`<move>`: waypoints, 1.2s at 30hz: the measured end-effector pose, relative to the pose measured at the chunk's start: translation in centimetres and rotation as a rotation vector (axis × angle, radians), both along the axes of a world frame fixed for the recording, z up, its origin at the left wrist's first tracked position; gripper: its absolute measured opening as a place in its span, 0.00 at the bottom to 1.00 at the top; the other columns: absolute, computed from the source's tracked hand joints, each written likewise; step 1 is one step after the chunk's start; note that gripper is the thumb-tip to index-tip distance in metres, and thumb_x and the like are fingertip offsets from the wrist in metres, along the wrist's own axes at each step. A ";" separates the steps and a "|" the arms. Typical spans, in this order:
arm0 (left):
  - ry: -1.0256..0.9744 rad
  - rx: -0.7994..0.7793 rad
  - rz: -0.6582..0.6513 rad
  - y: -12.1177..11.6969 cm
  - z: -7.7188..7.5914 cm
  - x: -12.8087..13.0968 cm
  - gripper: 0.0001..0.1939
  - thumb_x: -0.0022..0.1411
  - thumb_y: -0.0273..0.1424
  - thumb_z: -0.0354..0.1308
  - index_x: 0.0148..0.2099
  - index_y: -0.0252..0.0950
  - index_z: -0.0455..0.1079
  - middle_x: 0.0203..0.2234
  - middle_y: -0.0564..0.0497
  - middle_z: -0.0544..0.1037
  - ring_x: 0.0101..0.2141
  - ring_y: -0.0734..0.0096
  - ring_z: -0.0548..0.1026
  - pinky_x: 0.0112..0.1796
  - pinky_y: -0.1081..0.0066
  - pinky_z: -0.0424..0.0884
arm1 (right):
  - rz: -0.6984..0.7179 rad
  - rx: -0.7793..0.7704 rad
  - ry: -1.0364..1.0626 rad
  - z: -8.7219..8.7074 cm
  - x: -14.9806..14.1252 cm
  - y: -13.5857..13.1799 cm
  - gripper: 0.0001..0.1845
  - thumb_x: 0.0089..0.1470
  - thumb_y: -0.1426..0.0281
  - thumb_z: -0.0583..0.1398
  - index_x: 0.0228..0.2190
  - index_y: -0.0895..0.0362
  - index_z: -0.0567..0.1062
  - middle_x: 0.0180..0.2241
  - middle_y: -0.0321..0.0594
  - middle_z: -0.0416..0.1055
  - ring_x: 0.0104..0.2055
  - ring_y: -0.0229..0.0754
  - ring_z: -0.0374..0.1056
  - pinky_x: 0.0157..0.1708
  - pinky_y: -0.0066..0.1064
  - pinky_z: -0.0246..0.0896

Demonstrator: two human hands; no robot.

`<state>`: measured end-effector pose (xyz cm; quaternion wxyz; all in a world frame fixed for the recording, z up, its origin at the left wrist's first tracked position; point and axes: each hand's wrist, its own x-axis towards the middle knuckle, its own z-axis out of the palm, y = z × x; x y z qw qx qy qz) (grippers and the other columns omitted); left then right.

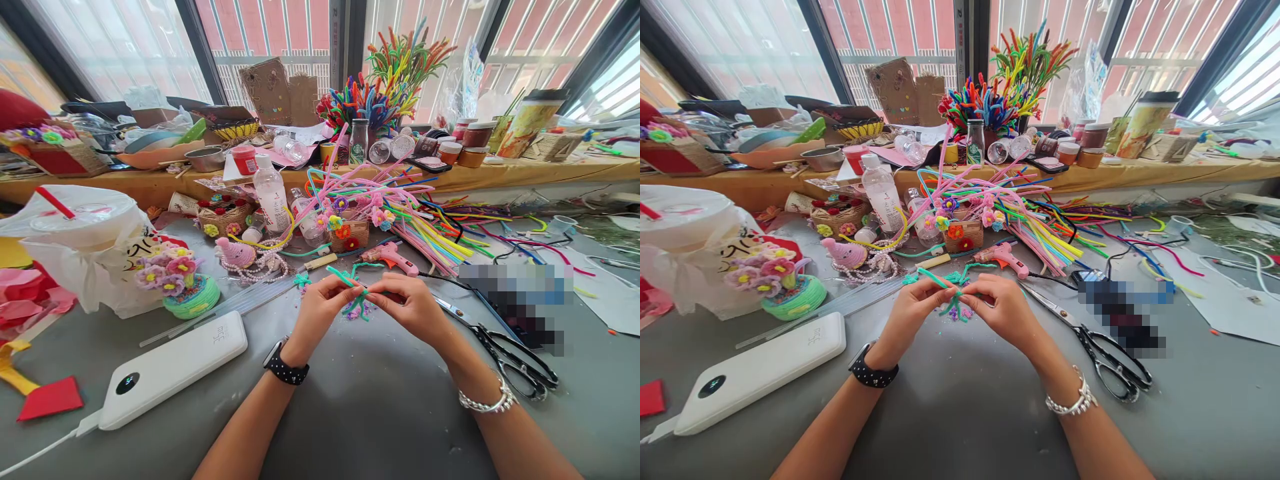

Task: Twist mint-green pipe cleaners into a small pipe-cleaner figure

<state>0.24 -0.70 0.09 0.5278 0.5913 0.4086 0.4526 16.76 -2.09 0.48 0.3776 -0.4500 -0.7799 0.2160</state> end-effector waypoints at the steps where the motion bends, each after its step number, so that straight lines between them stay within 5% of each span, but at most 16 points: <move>1: -0.014 -0.006 -0.009 0.0 0.0 0.0 0.11 0.48 0.37 0.59 0.29 0.33 0.73 0.22 0.52 0.72 0.23 0.76 0.64 0.24 0.76 0.59 | 0.001 -0.001 0.005 0.0 0.0 0.0 0.13 0.52 0.63 0.55 0.28 0.58 0.76 0.18 0.35 0.59 0.20 0.34 0.54 0.20 0.26 0.49; 16: 0.045 0.035 -0.003 0.0 -0.1 -0.1 0.09 0.49 0.35 0.59 0.29 0.32 0.72 0.21 0.53 0.69 0.23 0.77 0.63 0.24 0.77 0.57 | -0.043 0.039 -0.061 0.1 -0.3 -0.2 0.12 0.51 0.65 0.56 0.27 0.59 0.75 0.18 0.34 0.61 0.20 0.33 0.55 0.20 0.26 0.48; 29: -0.104 -0.148 -0.104 0.0 0.2 0.1 0.09 0.44 0.32 0.63 0.26 0.31 0.70 0.21 0.53 0.73 0.24 0.77 0.69 0.26 0.78 0.63 | -0.015 0.037 -0.065 0.0 -0.3 -0.2 0.11 0.50 0.65 0.57 0.26 0.59 0.75 0.19 0.35 0.63 0.22 0.34 0.57 0.22 0.26 0.52; 36: -0.287 -0.145 0.100 0.3 0.1 -0.3 0.08 0.45 0.31 0.63 0.26 0.32 0.69 0.19 0.56 0.70 0.22 0.81 0.66 0.25 0.79 0.63 | -0.183 0.031 0.149 -0.1 0.2 0.3 0.19 0.45 0.59 0.60 0.38 0.58 0.71 0.33 0.42 0.68 0.32 0.40 0.63 0.29 0.29 0.59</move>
